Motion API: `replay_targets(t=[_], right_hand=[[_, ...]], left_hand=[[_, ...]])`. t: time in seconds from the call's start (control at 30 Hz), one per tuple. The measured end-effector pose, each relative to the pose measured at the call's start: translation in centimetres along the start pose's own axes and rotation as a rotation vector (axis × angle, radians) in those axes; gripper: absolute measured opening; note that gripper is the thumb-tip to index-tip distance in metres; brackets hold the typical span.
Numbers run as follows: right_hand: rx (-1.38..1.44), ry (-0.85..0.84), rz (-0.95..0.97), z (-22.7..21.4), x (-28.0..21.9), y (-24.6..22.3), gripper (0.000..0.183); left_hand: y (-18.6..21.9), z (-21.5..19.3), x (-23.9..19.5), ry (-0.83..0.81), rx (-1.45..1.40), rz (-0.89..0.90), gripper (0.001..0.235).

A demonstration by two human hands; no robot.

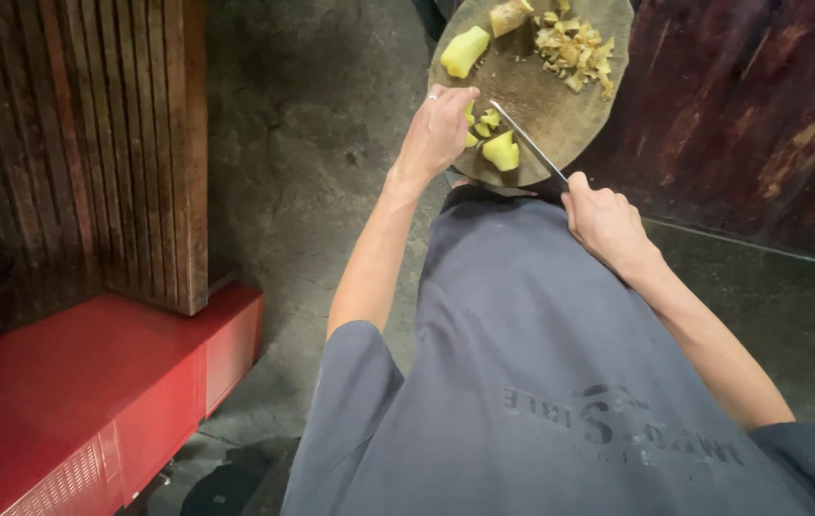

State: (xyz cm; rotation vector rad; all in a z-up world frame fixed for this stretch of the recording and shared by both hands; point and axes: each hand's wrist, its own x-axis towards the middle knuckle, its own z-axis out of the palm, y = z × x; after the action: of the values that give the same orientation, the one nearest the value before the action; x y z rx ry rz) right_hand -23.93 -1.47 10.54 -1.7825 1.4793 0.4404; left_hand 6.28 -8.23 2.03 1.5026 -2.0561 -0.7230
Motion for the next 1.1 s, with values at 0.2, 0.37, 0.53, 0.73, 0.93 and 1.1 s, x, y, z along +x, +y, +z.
replay_targets(t=[0.2, 0.37, 0.53, 0.73, 0.93, 1.1], right_hand=[[0.055, 0.048, 0.03, -1.9, -0.1, -0.9, 0.03], [0.081, 0.1, 0.076, -1.8, -0.1, 1.6, 0.03], [0.12, 0.149, 0.051, 0.0, 0.1, 4.1, 0.028], [0.201, 0.092, 0.098, -0.5, -0.4, 3.9, 0.029], [0.242, 0.076, 0.089, -1.7, -0.6, 4.1, 0.03], [0.257, 0.109, 0.089, -2.3, -0.6, 5.2, 0.03]], left_hand=[[1.3, -0.3, 0.4, 0.106, 0.172, 0.101, 0.018], [1.6, 2.5, 2.4, 0.22, 0.457, 0.188, 0.012], [1.2, 2.7, 3.2, 0.195, 0.589, 0.288, 0.016], [-0.4, 1.7, 4.6, 0.005, 0.602, 0.226, 0.02], [-1.6, 2.9, 6.6, -0.12, 0.723, 0.382, 0.026], [-0.9, 2.6, 8.3, -0.274, 0.596, 0.34, 0.018]])
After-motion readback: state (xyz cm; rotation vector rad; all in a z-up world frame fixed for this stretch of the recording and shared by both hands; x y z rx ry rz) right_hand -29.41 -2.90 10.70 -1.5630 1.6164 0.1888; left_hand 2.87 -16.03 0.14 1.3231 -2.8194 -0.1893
